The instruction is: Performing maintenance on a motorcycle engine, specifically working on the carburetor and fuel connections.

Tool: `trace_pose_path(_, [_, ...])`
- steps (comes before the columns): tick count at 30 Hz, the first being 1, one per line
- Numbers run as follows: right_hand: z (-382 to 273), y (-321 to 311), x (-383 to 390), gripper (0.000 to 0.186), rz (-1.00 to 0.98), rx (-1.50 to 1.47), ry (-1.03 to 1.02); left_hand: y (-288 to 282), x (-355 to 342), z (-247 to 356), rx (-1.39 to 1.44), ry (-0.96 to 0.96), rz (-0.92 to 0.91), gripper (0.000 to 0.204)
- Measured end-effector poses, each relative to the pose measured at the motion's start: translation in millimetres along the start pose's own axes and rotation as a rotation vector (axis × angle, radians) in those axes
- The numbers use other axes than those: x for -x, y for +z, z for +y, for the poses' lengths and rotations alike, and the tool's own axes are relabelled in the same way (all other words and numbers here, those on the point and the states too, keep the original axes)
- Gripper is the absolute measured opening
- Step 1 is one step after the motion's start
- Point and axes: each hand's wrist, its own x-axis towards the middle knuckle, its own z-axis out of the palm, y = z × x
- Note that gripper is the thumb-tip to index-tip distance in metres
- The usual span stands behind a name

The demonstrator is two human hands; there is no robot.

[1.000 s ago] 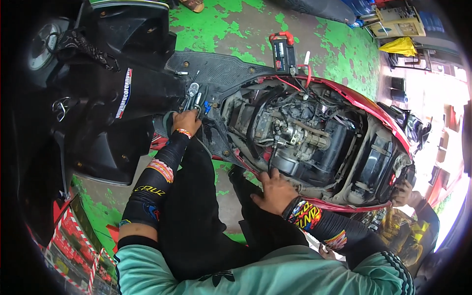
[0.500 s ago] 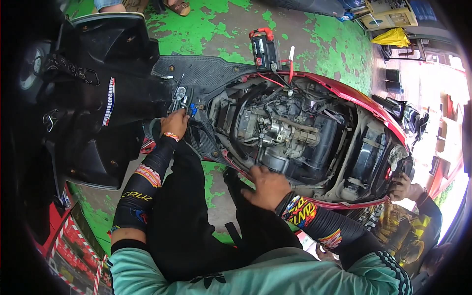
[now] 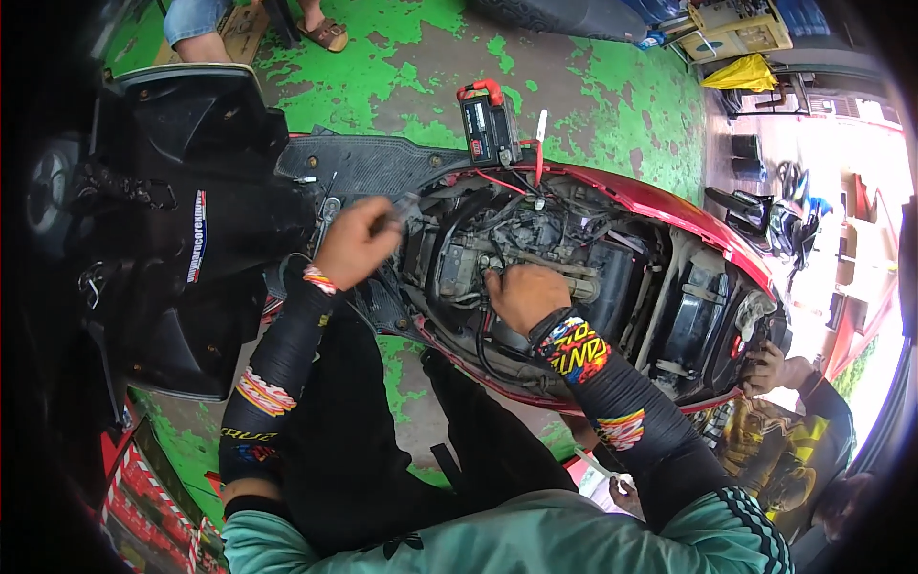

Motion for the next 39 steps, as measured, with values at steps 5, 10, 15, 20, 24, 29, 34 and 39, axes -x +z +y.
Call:
trace_pose_path(5, [-2.9,3.5,4.1,0.05,0.119,0.051,-0.012,46.3,-18.4,52.7,-0.039,0.237,-0.236,0.026])
trace_pose_path(10, [1.6,7.4,3.4,0.044,0.174,0.024,-0.07,73.9,-16.9,69.3,-0.293,0.255,-0.183,0.018])
trace_pose_path(15, [2.9,8.5,4.0,0.042,0.149,-0.04,-0.06,76.8,-26.0,63.4,-0.315,0.306,-0.239,0.014])
trace_pose_path(20, [1.9,15.0,5.9,0.038,0.243,-0.089,-0.014,83.1,-40.0,65.4,-0.35,0.317,-0.297,0.011])
trace_pose_path(24, [4.4,20.3,3.4,0.03,0.216,-0.067,-0.093,101.7,-49.5,77.0,-0.454,0.433,-0.342,0.015])
trace_pose_path(29, [9.9,37.2,2.0,0.03,0.302,-0.097,-0.062,107.9,-70.8,99.3,-0.415,0.209,-0.631,0.019])
trace_pose_path(34, [4.4,25.3,3.2,0.029,0.201,-0.152,-0.075,103.2,-92.5,85.2,-0.504,0.194,-0.926,0.033])
trace_pose_path(39, [7.5,21.9,3.3,0.032,0.19,-0.162,-0.073,107.5,-86.7,79.3,-0.55,0.338,-0.889,0.036])
